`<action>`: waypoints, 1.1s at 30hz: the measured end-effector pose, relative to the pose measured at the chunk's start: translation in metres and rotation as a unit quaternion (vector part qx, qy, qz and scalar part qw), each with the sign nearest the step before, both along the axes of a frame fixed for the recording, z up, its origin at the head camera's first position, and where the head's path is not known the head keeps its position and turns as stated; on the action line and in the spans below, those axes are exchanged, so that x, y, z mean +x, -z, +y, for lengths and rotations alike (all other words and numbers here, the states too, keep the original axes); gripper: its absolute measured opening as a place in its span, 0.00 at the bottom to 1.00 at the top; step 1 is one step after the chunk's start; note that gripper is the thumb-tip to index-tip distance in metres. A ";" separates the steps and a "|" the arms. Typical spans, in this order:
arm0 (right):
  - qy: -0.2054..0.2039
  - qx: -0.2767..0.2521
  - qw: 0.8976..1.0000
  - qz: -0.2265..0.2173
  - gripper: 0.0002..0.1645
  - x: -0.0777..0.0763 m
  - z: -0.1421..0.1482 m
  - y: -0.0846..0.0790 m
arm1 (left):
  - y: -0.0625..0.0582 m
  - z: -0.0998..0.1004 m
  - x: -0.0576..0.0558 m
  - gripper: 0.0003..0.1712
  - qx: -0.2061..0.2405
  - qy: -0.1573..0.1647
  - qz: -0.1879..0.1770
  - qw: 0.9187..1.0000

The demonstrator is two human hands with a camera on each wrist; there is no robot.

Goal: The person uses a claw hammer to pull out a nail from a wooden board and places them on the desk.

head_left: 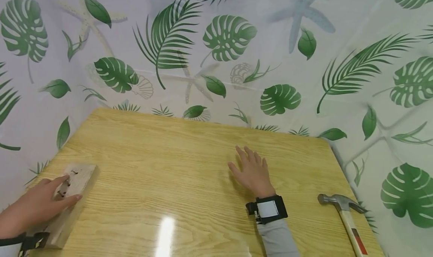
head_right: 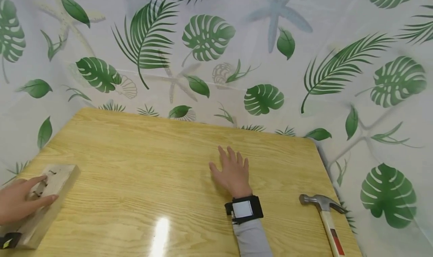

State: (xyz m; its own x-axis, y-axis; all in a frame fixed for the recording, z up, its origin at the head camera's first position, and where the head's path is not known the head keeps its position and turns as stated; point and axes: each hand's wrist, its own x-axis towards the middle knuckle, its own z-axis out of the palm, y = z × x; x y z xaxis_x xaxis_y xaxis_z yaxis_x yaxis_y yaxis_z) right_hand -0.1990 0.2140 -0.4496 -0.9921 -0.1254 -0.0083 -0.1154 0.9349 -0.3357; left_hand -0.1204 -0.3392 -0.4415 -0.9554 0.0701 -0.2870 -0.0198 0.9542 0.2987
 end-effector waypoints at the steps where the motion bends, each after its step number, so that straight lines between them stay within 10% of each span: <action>1: -0.001 0.001 1.000 -0.001 0.42 0.000 0.000 -0.001 | -0.003 0.005 -0.002 0.57 0.003 0.009 -0.008 1.000; 16: 0.004 -0.005 1.000 -0.019 0.42 0.000 0.000 -0.005 | -0.022 0.088 -0.032 0.45 0.094 0.089 0.014 0.992; 33: 0.003 -0.012 1.000 -0.021 0.41 -0.002 0.006 -0.003 | -0.017 0.198 -0.076 0.33 0.199 0.153 0.043 0.967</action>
State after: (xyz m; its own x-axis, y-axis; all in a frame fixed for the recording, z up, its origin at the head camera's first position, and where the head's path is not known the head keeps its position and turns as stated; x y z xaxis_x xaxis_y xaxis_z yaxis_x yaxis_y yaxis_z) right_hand -0.2013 0.2196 -0.4470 -0.9917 -0.1204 -0.0461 -0.0957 0.9268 -0.3633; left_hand -0.1963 -0.1416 -0.4247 -0.8919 0.4410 -0.1005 0.2855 0.7211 0.6312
